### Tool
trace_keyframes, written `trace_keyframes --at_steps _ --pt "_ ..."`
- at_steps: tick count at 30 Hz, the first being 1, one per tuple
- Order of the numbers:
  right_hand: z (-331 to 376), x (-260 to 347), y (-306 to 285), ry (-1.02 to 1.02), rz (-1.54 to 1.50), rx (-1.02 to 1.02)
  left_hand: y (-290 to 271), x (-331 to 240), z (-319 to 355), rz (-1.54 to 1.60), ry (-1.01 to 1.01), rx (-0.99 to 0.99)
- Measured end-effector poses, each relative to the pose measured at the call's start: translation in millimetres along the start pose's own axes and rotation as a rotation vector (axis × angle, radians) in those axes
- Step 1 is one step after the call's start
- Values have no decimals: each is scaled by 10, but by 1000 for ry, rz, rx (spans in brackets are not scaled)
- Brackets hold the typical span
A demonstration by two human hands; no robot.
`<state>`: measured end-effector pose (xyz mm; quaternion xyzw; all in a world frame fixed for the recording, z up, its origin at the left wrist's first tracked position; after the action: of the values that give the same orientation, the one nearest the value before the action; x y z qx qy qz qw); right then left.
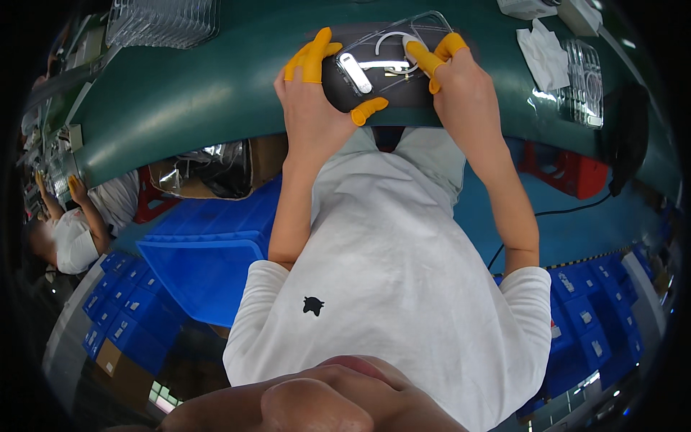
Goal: The person puts finger cots onto their fingers. They then take phone cases and wipe them down with a cloth dampened from a dispenser bottle.
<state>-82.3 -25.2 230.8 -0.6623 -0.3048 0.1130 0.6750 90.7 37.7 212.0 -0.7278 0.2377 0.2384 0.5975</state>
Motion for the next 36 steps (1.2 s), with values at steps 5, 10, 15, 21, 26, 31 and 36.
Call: trace_keyframes --at_steps 5,10,15,21,26,31,36 --pt "-5 662 179 -305 -108 210 8 2 -16 -7 -7 20" --pt "-262 739 232 -372 -83 112 -3 21 -20 35 6 4" --pt "-393 711 243 -335 -31 17 -9 1 -51 8 -2 12" --pt "-346 689 235 -234 -57 -3 -23 -48 -69 19 37 -16" --pt "-325 591 188 -190 -18 -1 5 -61 -86 22 35 23" --pt "-315 359 113 -69 10 -23 11 -56 -89 63 18 36" --pt "-380 176 -192 275 -115 64 13 -68 -94 43 41 27"
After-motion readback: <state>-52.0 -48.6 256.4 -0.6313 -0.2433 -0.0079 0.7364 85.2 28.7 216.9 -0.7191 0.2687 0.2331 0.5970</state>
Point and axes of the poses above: each hand's wrist, its own z-axis away from the middle knuckle, its own y-axis out of the palm, x = y × z, the point moved 10 cm from there along -z, towards the middle knuckle, and after that the axes turned 10 degrees about x, right-handed, at the moved point
